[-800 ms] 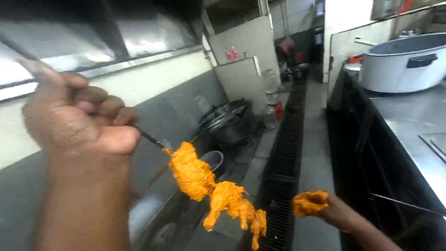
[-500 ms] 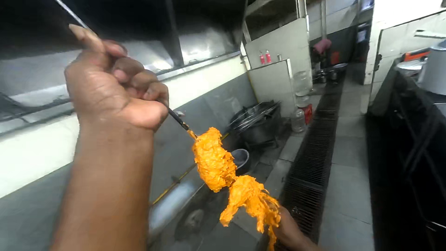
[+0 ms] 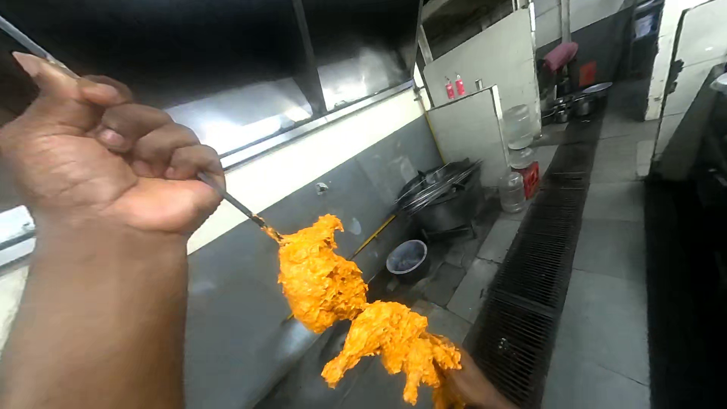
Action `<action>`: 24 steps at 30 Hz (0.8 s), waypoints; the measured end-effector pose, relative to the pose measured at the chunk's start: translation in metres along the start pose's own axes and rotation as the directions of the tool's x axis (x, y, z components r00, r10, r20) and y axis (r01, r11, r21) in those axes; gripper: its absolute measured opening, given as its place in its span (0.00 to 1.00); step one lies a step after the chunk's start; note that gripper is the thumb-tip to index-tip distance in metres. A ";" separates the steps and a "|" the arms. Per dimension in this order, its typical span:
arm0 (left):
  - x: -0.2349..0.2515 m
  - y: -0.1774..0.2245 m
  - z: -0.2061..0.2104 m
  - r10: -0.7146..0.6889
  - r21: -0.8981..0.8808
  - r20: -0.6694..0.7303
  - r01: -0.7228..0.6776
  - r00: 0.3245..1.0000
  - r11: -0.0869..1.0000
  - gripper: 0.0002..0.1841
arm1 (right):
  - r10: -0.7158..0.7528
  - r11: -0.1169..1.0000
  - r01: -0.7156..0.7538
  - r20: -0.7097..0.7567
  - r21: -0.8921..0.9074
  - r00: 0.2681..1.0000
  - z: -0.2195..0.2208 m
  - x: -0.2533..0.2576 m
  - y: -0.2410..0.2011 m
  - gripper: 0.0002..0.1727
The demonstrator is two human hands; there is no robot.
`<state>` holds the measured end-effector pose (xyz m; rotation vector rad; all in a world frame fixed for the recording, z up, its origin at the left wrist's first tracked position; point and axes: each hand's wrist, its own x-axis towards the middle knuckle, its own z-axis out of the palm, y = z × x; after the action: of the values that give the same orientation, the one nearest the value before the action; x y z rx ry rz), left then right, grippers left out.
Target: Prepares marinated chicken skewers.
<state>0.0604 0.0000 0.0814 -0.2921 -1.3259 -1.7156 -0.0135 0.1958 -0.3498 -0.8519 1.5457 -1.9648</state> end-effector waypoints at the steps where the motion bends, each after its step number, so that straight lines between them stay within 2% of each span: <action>1: -0.001 0.001 0.000 -0.003 0.027 -0.007 0.003 1.000 1.000 0.25 | 0.051 0.998 -0.049 -0.061 0.033 0.997 0.002 -0.002 0.000 0.24; 3: -0.002 0.002 0.000 0.003 0.056 -0.042 -0.001 0.999 0.998 0.25 | 0.177 0.984 -0.174 -0.092 0.043 0.980 0.000 -0.001 -0.009 0.24; 5: -0.002 0.001 -0.001 0.016 0.061 -0.083 -0.011 0.996 0.998 0.25 | 0.144 0.987 -0.145 -0.031 -0.062 0.989 -0.004 0.006 -0.002 0.20; 8: -0.003 -0.004 -0.001 0.056 0.082 -0.103 -0.048 0.993 0.995 0.24 | 0.125 0.987 -0.127 -0.030 -0.101 0.992 -0.017 0.029 0.014 0.20; 10: -0.005 -0.007 0.001 0.083 0.116 -0.112 -0.069 0.990 0.991 0.25 | 0.134 0.980 -0.139 -0.046 -0.142 0.990 -0.020 0.042 -0.003 0.18; 11: -0.005 -0.008 0.001 0.087 0.143 -0.120 -0.069 0.989 0.987 0.25 | 0.101 0.984 -0.114 -0.099 -0.134 0.990 -0.016 0.041 -0.015 0.17; 13: -0.005 -0.012 0.007 0.107 0.202 -0.178 -0.071 0.978 0.977 0.24 | -0.050 0.992 0.028 -0.180 -0.119 0.982 0.004 0.027 -0.035 0.21; 14: -0.006 -0.014 0.011 0.119 0.237 -0.223 -0.064 0.968 0.969 0.24 | -0.116 0.987 0.095 -0.157 -0.132 0.981 0.017 0.015 -0.039 0.24; 16: -0.006 -0.018 0.019 0.143 0.313 -0.311 -0.041 0.940 0.949 0.23 | -0.220 0.947 0.209 -0.018 -0.242 0.975 0.039 -0.003 -0.034 0.28; 17: -0.005 -0.020 0.020 0.157 0.341 -0.336 -0.035 0.929 0.939 0.23 | -0.224 0.934 0.226 0.038 -0.278 0.974 0.045 -0.009 -0.030 0.29; 20: -0.001 -0.025 0.021 0.189 0.393 -0.387 -0.024 0.903 0.919 0.22 | -0.242 0.926 0.227 -0.013 -0.301 0.970 0.055 -0.013 -0.024 0.27; 22: 0.001 -0.026 0.017 0.196 0.409 -0.402 -0.016 0.895 0.912 0.22 | -0.209 0.930 0.213 0.043 -0.299 0.977 0.058 -0.019 -0.023 0.29; 24: 0.003 -0.024 0.013 0.196 0.418 -0.401 -0.012 0.895 0.908 0.22 | -0.214 0.952 0.200 -0.033 -0.231 0.976 0.061 -0.022 -0.024 0.28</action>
<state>0.0360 0.0098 0.0735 0.2484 -1.2597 -1.2704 0.0456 0.1768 -0.3201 -1.0988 1.8049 -1.9966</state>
